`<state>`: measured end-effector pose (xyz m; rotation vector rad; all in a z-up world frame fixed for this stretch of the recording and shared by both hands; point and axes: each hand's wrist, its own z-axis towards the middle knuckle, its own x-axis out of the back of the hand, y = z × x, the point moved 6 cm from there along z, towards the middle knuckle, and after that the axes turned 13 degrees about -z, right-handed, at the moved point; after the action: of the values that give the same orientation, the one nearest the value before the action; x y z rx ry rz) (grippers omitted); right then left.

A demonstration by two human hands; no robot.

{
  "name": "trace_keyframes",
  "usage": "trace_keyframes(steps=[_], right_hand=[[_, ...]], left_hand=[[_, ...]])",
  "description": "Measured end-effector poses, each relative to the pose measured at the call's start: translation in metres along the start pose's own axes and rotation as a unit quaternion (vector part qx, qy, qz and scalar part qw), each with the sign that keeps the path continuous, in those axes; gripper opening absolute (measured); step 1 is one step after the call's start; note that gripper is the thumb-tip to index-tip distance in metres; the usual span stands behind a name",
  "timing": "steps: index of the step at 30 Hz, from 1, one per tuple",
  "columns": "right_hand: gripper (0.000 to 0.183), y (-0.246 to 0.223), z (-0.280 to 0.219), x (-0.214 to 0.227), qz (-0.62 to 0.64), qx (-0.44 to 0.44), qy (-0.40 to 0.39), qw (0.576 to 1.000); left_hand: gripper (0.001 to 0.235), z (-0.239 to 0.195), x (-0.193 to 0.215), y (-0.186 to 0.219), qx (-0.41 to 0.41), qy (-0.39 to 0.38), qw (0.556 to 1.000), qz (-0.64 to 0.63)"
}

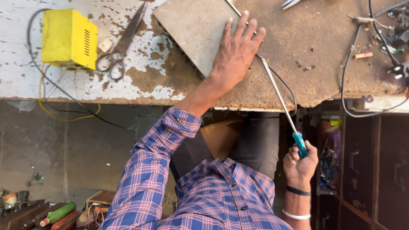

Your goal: The person twists and connects wires, then uses a screwdriver to remove screws from a metal box. They open the box to reveal internal circuitry and continue manipulating wires inside.

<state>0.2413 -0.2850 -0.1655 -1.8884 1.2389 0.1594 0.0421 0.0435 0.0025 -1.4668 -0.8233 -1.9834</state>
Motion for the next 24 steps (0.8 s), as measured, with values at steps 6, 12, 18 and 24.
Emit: trace_keyframes(steps=[6,12,18,24], right_hand=[[0.022,-0.016,0.001,0.004,-0.095,0.065,0.108,0.987],[0.022,-0.053,-0.013,-0.019,-0.201,0.16,0.138,0.957],[0.023,-0.068,-0.01,-0.027,-0.232,0.197,0.134,0.943],[0.024,-0.056,-0.005,-0.019,-0.201,0.166,0.126,0.957]], left_hand=[[0.062,0.008,-0.016,-0.003,0.008,0.051,0.997,0.049],[0.06,0.01,-0.015,0.001,-0.001,0.096,0.993,0.062],[0.057,0.01,0.0,0.001,-0.016,0.086,0.995,0.04],[0.059,-0.001,0.003,0.004,-0.008,0.076,0.997,0.013]])
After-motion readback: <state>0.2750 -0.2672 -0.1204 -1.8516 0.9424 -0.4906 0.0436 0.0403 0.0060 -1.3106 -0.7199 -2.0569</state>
